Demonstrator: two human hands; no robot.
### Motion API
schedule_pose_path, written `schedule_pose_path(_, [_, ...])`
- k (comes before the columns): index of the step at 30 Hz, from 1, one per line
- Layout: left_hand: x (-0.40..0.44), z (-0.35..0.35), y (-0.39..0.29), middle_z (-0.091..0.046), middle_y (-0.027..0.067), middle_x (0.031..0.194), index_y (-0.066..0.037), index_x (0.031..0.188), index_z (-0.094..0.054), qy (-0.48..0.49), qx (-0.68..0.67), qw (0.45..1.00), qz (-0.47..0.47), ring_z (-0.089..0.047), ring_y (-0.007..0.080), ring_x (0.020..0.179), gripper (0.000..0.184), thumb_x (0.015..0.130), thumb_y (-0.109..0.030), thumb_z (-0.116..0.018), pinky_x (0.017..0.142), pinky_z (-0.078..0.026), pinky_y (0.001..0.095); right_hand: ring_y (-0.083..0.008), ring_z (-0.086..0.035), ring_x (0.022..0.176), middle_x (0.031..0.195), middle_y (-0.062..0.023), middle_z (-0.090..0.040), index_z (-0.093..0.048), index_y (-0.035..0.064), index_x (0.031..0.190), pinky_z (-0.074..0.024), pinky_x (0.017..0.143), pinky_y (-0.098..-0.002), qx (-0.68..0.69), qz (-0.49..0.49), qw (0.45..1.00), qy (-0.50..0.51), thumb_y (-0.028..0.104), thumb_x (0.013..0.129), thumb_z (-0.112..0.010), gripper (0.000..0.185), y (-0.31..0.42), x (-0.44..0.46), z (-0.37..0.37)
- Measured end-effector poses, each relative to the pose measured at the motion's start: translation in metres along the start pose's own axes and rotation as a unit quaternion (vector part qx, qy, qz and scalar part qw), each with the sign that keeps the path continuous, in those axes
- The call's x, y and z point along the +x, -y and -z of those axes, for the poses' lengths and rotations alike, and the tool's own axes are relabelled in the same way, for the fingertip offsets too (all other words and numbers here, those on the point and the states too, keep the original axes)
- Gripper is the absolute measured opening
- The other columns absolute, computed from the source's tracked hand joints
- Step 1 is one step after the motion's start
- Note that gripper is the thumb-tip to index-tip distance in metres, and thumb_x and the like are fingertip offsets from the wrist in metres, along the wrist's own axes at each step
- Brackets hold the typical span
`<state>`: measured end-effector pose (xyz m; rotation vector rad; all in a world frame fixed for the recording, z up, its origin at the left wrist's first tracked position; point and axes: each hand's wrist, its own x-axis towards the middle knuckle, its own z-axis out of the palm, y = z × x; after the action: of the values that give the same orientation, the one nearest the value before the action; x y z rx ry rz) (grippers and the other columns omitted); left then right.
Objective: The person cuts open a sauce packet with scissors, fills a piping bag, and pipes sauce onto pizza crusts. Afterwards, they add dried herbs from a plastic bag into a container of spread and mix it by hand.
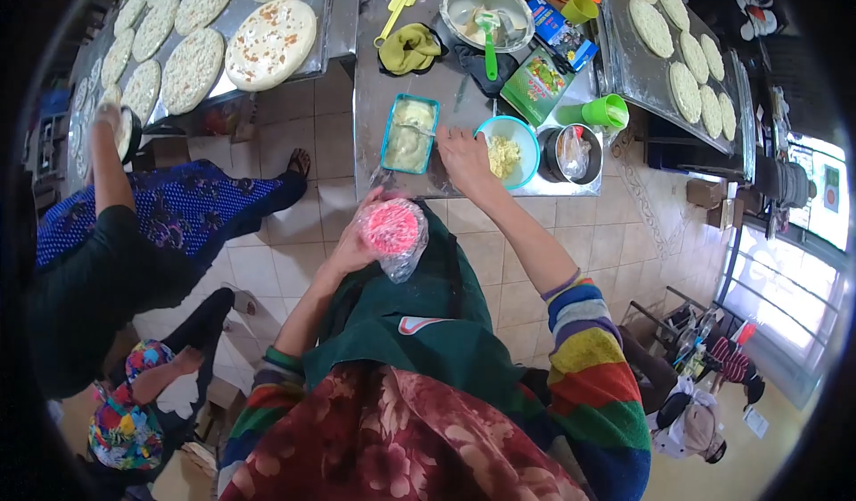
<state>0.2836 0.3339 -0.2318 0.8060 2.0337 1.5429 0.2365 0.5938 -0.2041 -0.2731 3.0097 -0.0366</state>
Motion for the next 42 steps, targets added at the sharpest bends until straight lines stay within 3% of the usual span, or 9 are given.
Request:
schedule_pose_path(7, [0.026,-0.029,0.001,-0.04,0.0154,0.137,-0.01,0.122,-0.054,-0.06,-0.049,0.995,0.06,-0.026,0.0316,0.135,0.064,0.067,-0.034,-0.075,0.11,-0.025,0.0387,-0.0228,-0.059,0.075,0.08,-0.0076,-0.054,-0.056,0.0075,0.093,-0.0505,0.059,-0.0338,0.06,0.055,0.99,-0.119,0.005,0.073,-0.055,0.02,-0.01,-0.002,0.02])
schedule_pose_path(11, [0.031,-0.045,0.008,-0.034,0.0186,0.141,-0.01,0.123,-0.053,-0.076,-0.019,0.995,0.065,-0.025,0.0333,0.135,0.062,0.069,-0.032,-0.074,0.108,-0.027,0.0385,-0.0232,-0.06,0.073,0.078,-0.0077,-0.053,-0.056,0.008,0.096,-0.0509,0.058,-0.0353,0.081,0.063,0.992,-0.077,0.004,0.072,-0.057,0.025,-0.011,-0.025,0.012])
schedule_pose_path(14, [0.03,-0.055,0.012,-0.049,0.0123,0.129,-0.007,0.12,-0.055,-0.109,-0.015,0.993,0.052,-0.024,0.032,0.136,0.058,0.07,-0.026,-0.076,0.108,-0.026,0.0397,-0.025,-0.061,0.07,0.079,-0.0086,-0.054,-0.056,0.0079,0.097,-0.051,0.056,-0.0363,0.102,0.068,0.992,-0.035,0.006,0.071,-0.058,0.026,-0.003,-0.031,-0.004])
schedule_pose_path(18, [0.033,-0.063,0.01,-0.047,0.0125,0.132,-0.007,0.122,-0.054,-0.15,-0.019,0.986,0.065,-0.027,0.0317,0.135,0.06,0.07,-0.026,-0.076,0.108,-0.025,0.0399,-0.0299,-0.063,0.067,0.082,-0.0136,-0.062,-0.062,0.0047,0.091,-0.0514,0.059,-0.0364,0.18,0.046,0.98,0.064,0.008,0.077,-0.058,0.015,0.002,-0.021,0.005])
schedule_pose_path(20, [0.032,-0.065,0.004,-0.047,0.013,0.133,-0.006,0.123,-0.053,-0.164,-0.027,0.984,0.071,-0.029,0.0305,0.134,0.059,0.072,-0.025,-0.074,0.108,-0.025,0.0389,-0.0276,-0.064,0.065,0.084,-0.0158,-0.065,-0.065,0.0022,0.089,-0.0509,0.06,-0.0344,0.26,0.022,0.96,0.106,0.01,0.082,-0.056,0.014,-0.005,-0.014,0.003])
schedule_pose_path(23, [0.03,-0.065,-0.005,-0.048,0.015,0.131,-0.006,0.123,-0.053,-0.192,-0.037,0.978,0.078,-0.034,0.0305,0.131,0.058,0.072,-0.024,-0.073,0.106,-0.029,0.0374,-0.019,-0.062,0.064,0.088,-0.0122,-0.067,-0.067,-0.0001,0.089,-0.0491,0.061,-0.03,0.473,-0.07,0.855,0.202,0.016,0.089,-0.054,0.021,-0.024,-0.011,-0.007])
schedule_pose_path(29, [0.018,-0.061,-0.01,-0.054,0.0165,0.122,-0.004,0.12,-0.054,-0.193,0.005,0.975,0.108,-0.049,0.0301,0.116,0.054,0.072,-0.022,-0.072,0.099,-0.038,0.035,-0.0029,-0.037,0.052,0.067,0.007,-0.05,-0.067,0.0066,0.1,-0.0315,0.046,-0.0187,0.621,-0.2,0.682,0.331,0.024,0.095,-0.05,0.025,-0.033,-0.012,-0.004])
schedule_pose_path(34, [0.007,-0.058,-0.015,-0.058,0.0149,0.116,-0.002,0.114,-0.057,-0.301,-0.123,0.937,0.125,-0.054,0.0286,0.109,0.046,0.074,-0.02,-0.071,0.095,-0.041,0.0353,0.0003,-0.028,0.049,0.065,0.0084,-0.041,-0.065,0.0087,0.105,-0.0213,0.042,-0.0155,0.659,-0.222,0.649,0.308,0.025,0.094,-0.052,0.024,-0.034,-0.009,0.002])
schedule_pose_path(42, [0.01,-0.036,-0.024,-0.058,0.0167,0.111,-0.002,0.111,-0.058,-0.335,0.062,0.928,0.147,-0.055,0.0325,0.103,0.046,0.072,-0.019,-0.073,0.09,-0.043,0.0386,-0.0005,-0.03,0.051,0.064,0.0086,-0.042,-0.066,0.0083,0.105,-0.0234,0.044,-0.0171,0.659,-0.188,0.683,0.254,0.026,0.093,-0.054,0.024,-0.036,-0.008,0.016])
